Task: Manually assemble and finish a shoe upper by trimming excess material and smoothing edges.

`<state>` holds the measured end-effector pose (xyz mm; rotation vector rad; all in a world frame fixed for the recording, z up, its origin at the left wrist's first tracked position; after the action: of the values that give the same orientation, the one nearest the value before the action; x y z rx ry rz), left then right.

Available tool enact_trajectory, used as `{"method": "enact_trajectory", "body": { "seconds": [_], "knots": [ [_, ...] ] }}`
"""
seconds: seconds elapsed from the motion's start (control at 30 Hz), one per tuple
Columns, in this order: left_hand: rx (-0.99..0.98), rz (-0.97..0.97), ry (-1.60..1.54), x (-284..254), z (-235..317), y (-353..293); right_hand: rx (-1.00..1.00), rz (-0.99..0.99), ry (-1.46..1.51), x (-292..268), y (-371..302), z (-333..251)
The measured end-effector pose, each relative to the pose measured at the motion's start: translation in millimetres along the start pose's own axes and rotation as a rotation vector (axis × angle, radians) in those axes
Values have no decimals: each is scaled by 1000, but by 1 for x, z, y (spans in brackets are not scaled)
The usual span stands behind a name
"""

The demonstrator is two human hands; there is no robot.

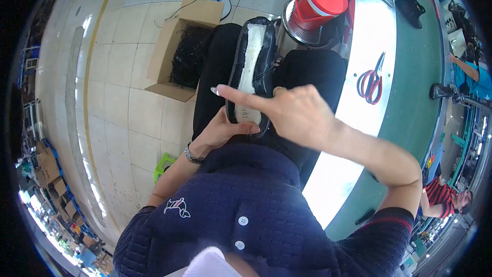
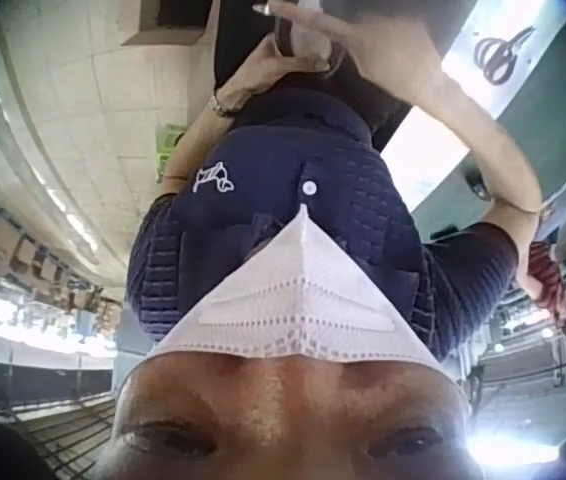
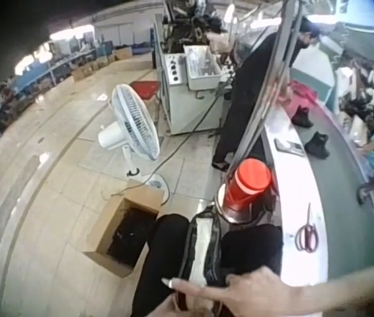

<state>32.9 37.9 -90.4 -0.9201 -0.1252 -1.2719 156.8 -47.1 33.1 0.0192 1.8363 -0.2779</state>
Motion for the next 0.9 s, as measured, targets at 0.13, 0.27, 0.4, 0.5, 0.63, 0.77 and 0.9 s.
{"method": "enact_trajectory", "body": {
  "seconds": [0.13,0.27,0.4,0.5,0.63,0.77,0.9],
  "knots": [
    [10,13,101,-2,4,-4,-6,138,-125,-35,18,5],
    [-17,23,141,0,4,-3,-42,357,155,-39,29,31],
    [-30,76,209,0,11,2,80,17,-166,-29,41,60],
    [-51,94,218,-4,11,-5,18,134,-204,-46,35,47],
    [-67,74,195,1,13,-4,67,482,241,-37,5,43],
    [-95,42,181,1,12,-4,209,25,-75,-23,13,51],
    [-78,85,125,-5,9,-3,200,319,158,-40,6,52]
  ]
}}
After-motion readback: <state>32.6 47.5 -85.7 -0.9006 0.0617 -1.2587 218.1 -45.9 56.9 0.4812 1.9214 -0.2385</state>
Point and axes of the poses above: each hand's wrist, its own y-axis towards the middle knuckle, its own x-axis out of the palm, z = x × y, the point moved 4 cm from there along y, towards the middle knuckle, and after that the axes turned 7 degrees about z, right-handed, at the moved point
